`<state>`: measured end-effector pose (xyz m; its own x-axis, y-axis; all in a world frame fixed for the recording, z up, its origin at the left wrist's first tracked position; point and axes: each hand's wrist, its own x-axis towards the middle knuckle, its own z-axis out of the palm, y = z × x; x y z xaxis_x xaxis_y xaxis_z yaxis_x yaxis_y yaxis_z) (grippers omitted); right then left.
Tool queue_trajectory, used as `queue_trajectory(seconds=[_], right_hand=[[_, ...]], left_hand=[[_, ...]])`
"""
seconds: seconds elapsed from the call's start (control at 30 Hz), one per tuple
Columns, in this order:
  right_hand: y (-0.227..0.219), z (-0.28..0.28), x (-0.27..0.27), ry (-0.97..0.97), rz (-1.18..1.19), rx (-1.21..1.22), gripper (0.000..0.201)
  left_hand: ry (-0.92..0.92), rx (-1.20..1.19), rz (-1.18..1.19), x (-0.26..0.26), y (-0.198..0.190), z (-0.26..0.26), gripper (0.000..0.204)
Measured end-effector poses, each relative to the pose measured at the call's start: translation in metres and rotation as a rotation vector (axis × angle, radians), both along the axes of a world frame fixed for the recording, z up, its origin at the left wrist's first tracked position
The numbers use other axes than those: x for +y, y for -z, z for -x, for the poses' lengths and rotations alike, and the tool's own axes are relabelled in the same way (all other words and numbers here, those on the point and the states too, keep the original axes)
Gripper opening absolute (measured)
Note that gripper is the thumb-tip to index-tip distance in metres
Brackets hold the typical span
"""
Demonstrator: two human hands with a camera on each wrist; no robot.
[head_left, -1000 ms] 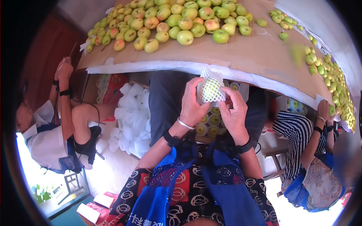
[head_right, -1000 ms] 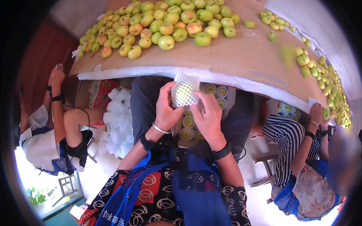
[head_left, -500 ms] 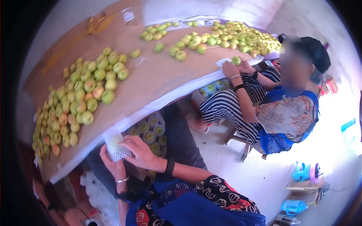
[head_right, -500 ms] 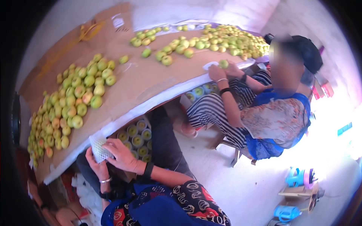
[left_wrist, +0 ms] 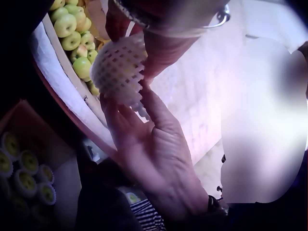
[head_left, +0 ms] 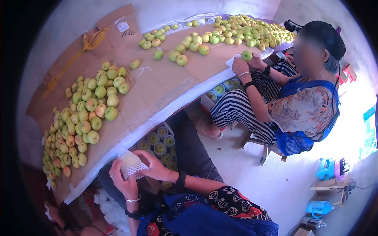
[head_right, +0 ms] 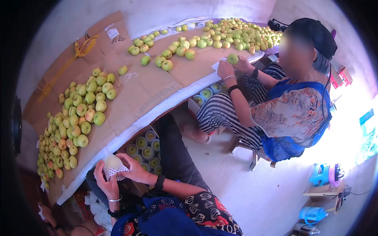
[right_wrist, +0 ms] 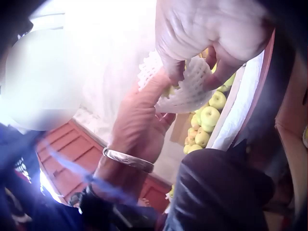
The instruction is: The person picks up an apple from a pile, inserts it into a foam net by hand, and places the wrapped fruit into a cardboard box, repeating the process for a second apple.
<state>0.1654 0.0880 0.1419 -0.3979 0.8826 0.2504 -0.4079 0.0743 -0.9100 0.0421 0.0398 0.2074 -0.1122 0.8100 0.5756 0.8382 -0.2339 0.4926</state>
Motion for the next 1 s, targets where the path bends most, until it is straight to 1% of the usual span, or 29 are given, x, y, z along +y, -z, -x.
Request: queue_trajectory(seconds=[0.03,0.07,0.1,0.13,0.17,0.23,0.3,0.37,0.5,0.57,0.63,0.7,0.77,0.83,0.9,0.93,1.0], right_hand=[[0.001,0.0,-0.002,-0.023,0.031,0.041,0.062],[0.002,0.001,-0.002,-0.05,0.061,0.081,0.061],[0.003,0.001,0.0,-0.052,0.059,0.083,0.061],[0.004,0.002,0.001,-0.048,0.112,0.152,0.06],[0.006,0.002,0.0,-0.039,0.168,0.223,0.059],[0.012,0.002,-0.002,-0.033,0.197,0.241,0.058],[0.012,0.003,0.0,-0.036,0.211,0.254,0.057],[0.011,0.003,-0.005,-0.122,0.411,0.314,0.057],[0.024,0.009,-0.004,-0.108,0.381,0.299,0.056],[0.028,0.01,-0.004,-0.138,0.411,0.424,0.058],[0.029,0.008,-0.004,-0.147,0.416,0.435,0.059],[0.03,0.007,-0.002,-0.166,0.407,0.446,0.061],[0.032,0.008,-0.002,-0.19,0.421,0.549,0.061],[0.037,0.008,0.0,-0.206,0.428,0.581,0.061],[0.039,0.008,0.001,-0.224,0.427,0.611,0.06],[0.038,0.007,0.002,-0.221,0.39,0.599,0.059],[0.035,0.003,0.003,-0.217,0.354,0.585,0.057]], left_hand=[[0.041,-0.016,-0.037,0.0,-0.002,0.0,0.045],[0.039,-0.011,-0.04,0.001,-0.005,-0.002,0.045],[0.027,-0.055,-0.062,0.002,-0.008,-0.006,0.043],[0.017,-0.1,-0.082,0.002,-0.01,-0.008,0.041],[0.021,-0.097,-0.078,0.003,-0.009,-0.007,0.041],[0.09,-0.046,-0.014,0.005,-0.008,-0.001,0.035],[0.072,-0.037,-0.041,0.007,-0.008,-0.005,0.032],[0.084,-0.003,-0.033,0.005,-0.007,-0.008,0.031],[0.083,0.003,-0.017,0.003,0.003,-0.008,0.03],[0.092,0.007,-0.054,0.004,0.008,-0.013,0.029],[0.103,-0.034,-0.025,0.001,0.009,-0.016,0.029],[0.137,0.025,-0.053,0.002,0.008,-0.02,0.028],[0.17,0.017,-0.035,0.002,0.011,-0.019,0.028],[0.206,0.008,-0.008,0.0,0.011,-0.022,0.029],[0.196,-0.115,0.016,-0.002,0.006,-0.025,0.029],[0.198,-0.115,0.011,-0.002,0.004,-0.022,0.029],[0.268,-0.241,0.095,-0.008,0.003,-0.013,0.03]])
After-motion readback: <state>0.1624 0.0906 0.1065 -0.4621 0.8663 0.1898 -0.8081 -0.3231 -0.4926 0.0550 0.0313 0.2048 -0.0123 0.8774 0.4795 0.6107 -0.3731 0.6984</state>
